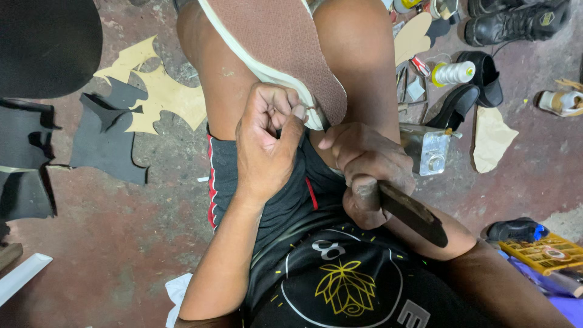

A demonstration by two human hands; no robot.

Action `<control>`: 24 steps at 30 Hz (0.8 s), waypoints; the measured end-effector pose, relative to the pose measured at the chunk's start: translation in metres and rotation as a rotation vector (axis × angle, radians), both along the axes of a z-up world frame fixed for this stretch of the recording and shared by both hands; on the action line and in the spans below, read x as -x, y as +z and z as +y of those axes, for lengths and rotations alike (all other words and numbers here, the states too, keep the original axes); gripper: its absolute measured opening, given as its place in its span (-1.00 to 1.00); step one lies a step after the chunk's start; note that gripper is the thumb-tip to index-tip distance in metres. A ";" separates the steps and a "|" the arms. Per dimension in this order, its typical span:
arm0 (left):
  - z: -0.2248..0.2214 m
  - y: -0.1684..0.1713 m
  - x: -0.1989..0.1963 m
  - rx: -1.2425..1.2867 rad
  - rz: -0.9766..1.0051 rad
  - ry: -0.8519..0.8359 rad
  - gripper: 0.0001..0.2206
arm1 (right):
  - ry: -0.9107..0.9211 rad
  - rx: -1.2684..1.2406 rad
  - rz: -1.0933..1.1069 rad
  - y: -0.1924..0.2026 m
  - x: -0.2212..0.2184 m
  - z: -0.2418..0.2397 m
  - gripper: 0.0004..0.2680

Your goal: The person trims the edges of a rubber shoe sole using a curved blade and then hammers the sole onto a white shoe.

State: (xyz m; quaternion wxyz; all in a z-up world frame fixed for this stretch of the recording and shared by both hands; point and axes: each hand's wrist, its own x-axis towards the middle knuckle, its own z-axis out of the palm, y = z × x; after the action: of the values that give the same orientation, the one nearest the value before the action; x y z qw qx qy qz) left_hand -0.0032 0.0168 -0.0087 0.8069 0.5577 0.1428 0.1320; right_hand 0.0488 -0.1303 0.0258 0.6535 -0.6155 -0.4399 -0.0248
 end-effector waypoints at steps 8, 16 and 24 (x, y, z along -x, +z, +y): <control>0.005 0.004 -0.007 -0.090 0.036 0.015 -0.87 | 0.017 -0.072 -0.089 -0.006 -0.024 0.019 -0.83; 0.001 -0.006 0.001 0.035 -0.017 -0.001 -0.84 | 0.030 -0.047 0.209 0.005 0.006 -0.004 -0.83; 0.005 -0.003 0.000 -0.049 -0.012 0.008 -0.84 | 0.112 0.158 -0.017 0.013 -0.016 -0.002 -0.92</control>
State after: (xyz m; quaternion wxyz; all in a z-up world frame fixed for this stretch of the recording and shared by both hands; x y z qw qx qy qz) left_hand -0.0031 0.0214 -0.0121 0.7933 0.5760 0.1370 0.1418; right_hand 0.0652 -0.1320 0.0390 0.5994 -0.6393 -0.4798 0.0412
